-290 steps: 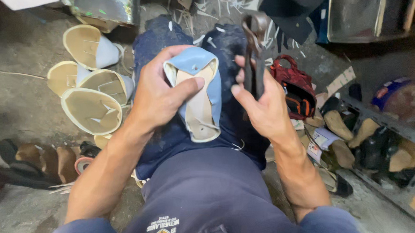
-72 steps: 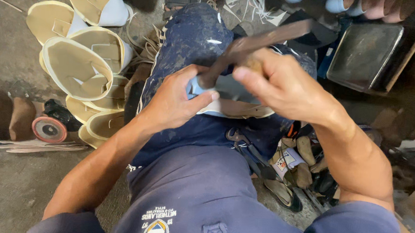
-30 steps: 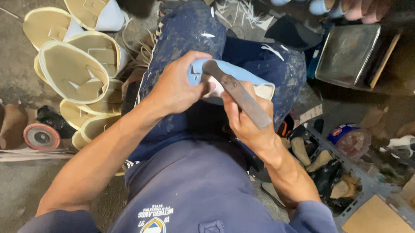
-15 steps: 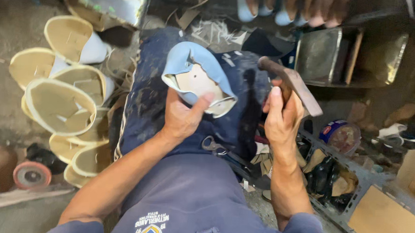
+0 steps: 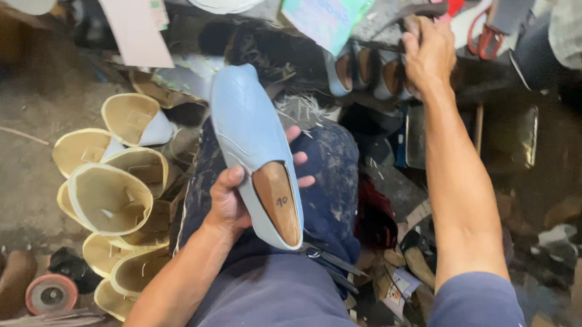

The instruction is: The person pulls blue leather over a wooden shoe last using pliers and secures it with a hammer, then applies adhesive to a flat component.

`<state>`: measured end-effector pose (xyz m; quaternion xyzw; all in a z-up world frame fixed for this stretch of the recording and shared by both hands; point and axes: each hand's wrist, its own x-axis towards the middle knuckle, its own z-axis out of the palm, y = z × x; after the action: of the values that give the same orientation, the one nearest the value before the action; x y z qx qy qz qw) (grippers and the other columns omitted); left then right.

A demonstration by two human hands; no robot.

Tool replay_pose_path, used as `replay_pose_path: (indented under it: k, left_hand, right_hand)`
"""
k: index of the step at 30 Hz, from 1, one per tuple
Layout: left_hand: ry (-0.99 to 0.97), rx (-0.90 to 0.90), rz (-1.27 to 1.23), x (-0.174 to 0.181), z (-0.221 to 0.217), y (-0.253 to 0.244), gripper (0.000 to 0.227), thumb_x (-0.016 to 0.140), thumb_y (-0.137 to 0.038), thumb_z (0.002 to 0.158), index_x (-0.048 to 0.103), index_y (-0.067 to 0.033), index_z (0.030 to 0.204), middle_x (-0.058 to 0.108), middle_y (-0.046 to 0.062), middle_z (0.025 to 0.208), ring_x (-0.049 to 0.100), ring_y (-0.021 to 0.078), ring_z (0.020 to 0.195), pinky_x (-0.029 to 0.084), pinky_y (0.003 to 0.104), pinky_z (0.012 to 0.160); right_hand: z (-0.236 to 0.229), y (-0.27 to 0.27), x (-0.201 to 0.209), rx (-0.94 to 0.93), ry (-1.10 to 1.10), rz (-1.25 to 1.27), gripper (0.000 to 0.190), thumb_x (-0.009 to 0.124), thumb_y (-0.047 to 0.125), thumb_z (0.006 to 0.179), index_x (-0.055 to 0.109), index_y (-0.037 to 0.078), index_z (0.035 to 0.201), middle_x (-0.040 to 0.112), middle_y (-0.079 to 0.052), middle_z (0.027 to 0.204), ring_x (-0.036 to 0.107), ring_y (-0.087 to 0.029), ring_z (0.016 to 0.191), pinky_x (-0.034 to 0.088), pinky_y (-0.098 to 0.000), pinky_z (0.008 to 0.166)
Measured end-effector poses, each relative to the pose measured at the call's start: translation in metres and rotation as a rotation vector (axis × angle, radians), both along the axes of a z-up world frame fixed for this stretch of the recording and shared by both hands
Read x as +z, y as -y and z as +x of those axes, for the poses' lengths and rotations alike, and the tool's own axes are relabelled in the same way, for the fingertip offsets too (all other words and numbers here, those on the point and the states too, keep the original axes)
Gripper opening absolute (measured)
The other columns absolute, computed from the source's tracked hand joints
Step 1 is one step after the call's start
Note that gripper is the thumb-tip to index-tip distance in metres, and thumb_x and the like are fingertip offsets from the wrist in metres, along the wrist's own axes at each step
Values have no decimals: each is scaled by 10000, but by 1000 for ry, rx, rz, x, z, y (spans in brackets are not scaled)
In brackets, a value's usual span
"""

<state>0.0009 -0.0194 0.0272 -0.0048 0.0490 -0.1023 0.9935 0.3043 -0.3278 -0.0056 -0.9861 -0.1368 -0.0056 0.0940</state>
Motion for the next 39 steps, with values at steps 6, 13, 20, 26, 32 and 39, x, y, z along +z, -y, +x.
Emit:
replay_pose_path:
  k: [6, 13, 20, 26, 32, 39]
  left_hand:
    - [64, -148, -155, -36, -14, -16, 1068, 825, -312, 763, 257, 34, 1598, 253, 220, 1687, 566, 364, 1283, 464, 643, 1069]
    - [228, -96, -191, -65, -21, -7, 1015, 776, -296, 722, 319, -34, 1589, 173, 244, 1692, 412, 477, 1417, 354, 725, 1104]
    - [273, -181, -213, -66, -31, -9, 1062, 823, -290, 685, 324, -24, 1583, 189, 218, 1696, 402, 464, 1438, 377, 692, 1126]
    - [295, -273, -163, -68, -39, 10, 1025, 803, -306, 704, 338, -15, 1569, 211, 225, 1687, 414, 460, 1435, 407, 667, 1130]
    - [364, -302, 194, -44, -23, 10, 983, 758, -287, 710, 353, 97, 1520, 447, 331, 1517, 577, 464, 1277, 535, 558, 1039]
    - [618, 142, 2654, 1, -16, -5, 1230, 979, -352, 628, 316, -109, 1636, 438, 153, 1541, 487, 349, 1244, 394, 478, 994]
  right_hand:
    - [-7, 17, -32, 37, 326, 71, 447, 729, 231, 946, 688, 95, 1370, 514, -236, 1103, 535, -470, 969, 440, -544, 852]
    - [-209, -34, 34, 295, -50, 263, 142, 679, 131, 1005, 728, 84, 1130, 671, -155, 1035, 642, -377, 1042, 487, -479, 931]
    - [-426, -39, -14, 41, -224, -12, 371, 598, 546, 955, 581, 228, 1144, 615, -39, 899, 703, -294, 747, 573, -435, 625]
    - [-442, -14, 28, -258, -504, 444, 231, 648, 341, 959, 721, 247, 1157, 789, -60, 1031, 749, -309, 983, 591, -450, 771]
    - [-450, 2, 25, -146, -775, 1055, 610, 472, 618, 966, 717, 85, 1134, 701, -62, 791, 704, -174, 698, 554, -347, 656]
    - [-420, -6, 13, -428, -787, 760, 283, 685, 371, 927, 758, 238, 1165, 648, -16, 580, 588, -153, 582, 488, -311, 601]
